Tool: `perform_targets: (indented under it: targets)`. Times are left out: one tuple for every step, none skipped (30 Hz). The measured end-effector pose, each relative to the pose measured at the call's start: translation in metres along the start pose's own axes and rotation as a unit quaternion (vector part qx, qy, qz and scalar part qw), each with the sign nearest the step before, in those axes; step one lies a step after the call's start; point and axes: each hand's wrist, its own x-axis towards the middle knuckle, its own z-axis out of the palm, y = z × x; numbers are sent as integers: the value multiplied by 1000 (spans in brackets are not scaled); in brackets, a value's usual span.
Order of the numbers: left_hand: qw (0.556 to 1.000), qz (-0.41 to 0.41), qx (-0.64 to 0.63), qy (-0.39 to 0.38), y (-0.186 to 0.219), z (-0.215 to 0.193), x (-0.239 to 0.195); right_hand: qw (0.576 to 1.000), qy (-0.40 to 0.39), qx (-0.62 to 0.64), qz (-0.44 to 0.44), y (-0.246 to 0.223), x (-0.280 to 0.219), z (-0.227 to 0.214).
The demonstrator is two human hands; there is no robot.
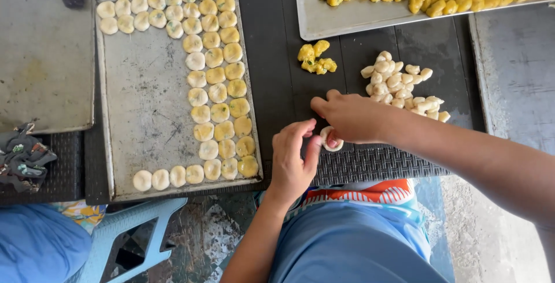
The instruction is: The person fills small dough wrappers with a yellow filling, seals them into dumplings, and arranges them in rows on a metal tray. The person works by hand, handling the dough and filling directly.
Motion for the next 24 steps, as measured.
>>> perform_targets:
  targets:
    - [1000, -1, 16, 13, 2, -2, 1, 1000, 3, 0, 10, -1, 0, 5]
    - [1000, -2, 16, 12, 2, -2, -2, 1000, 3, 0, 9, 2, 0, 5]
    - [999, -8, 26, 32, 1, -1, -2, 999, 8, 29, -13, 6, 1, 1]
    - [998, -14, 35, 51, 0, 0, -1, 998, 13, 58, -35, 10, 1, -4]
    - [998, -14, 37, 53, -2, 0, 0, 998, 13, 56, -38, 10, 3, 1]
    - [995, -2, 87, 48, -3, 2, 1, 999, 34, 25, -34, 10, 4, 7]
    - [990, 10, 133, 39, -4, 4, 0, 998, 54, -3, -27, 11, 4, 16]
    - [990, 10, 132, 38, -3, 4, 0, 998, 54, -2, -26, 17, -1, 17]
    - [985, 30, 169, 11, -3, 5, 2, 992, 103, 67, -43, 23, -6, 15]
    - [977, 51, 205, -15, -3, 5, 4, 977, 151, 136, -59, 29, -9, 14]
    - [977, 46, 206, -14, -3, 6, 7, 978, 147, 135, -60, 29, -21, 19]
    - [975, 47, 209, -53, -4, 6, 9, 956, 188, 223, -24, 28, -31, 24]
    - [972, 49, 212, -90, -5, 6, 13, 924, 229, 306, 11, 28, -41, 27]
    - [972, 45, 213, -86, -2, 7, 14, 926, 226, 303, 8, 27, -51, 42]
    - [973, 31, 190, -125, 0, 6, 18, 897, 234, 373, 27, 26, -60, 54]
    - [972, 16, 166, -163, 2, 5, 23, 863, 240, 442, 45, 26, -69, 66]
    - [973, 16, 168, -160, 13, 7, 26, 864, 240, 440, 42, 27, -68, 81]
    - [982, -7, 80, -172, 24, 9, 29, 803, 243, 544, 18, 29, -67, 95]
    - [982, -28, -10, -185, 35, 12, 32, 729, 243, 640, -6, 32, -65, 110]
    - [983, -26, -9, -183, 40, 11, 30, 730, 244, 639, -9, 36, -62, 113]
    - [975, -63, -104, -185, 47, 11, 26, 672, 245, 696, -64, 39, -62, 118]
    - [957, -100, -199, -185, 54, 10, 21, 608, 244, 746, -118, 43, -61, 124]
    - [957, -101, -200, -185, 50, 8, 21, 608, 244, 746, -117, 39, -62, 120]
    - [985, -66, -104, -123, 45, 5, 21, 606, 247, 744, -132, 33, -64, 117]
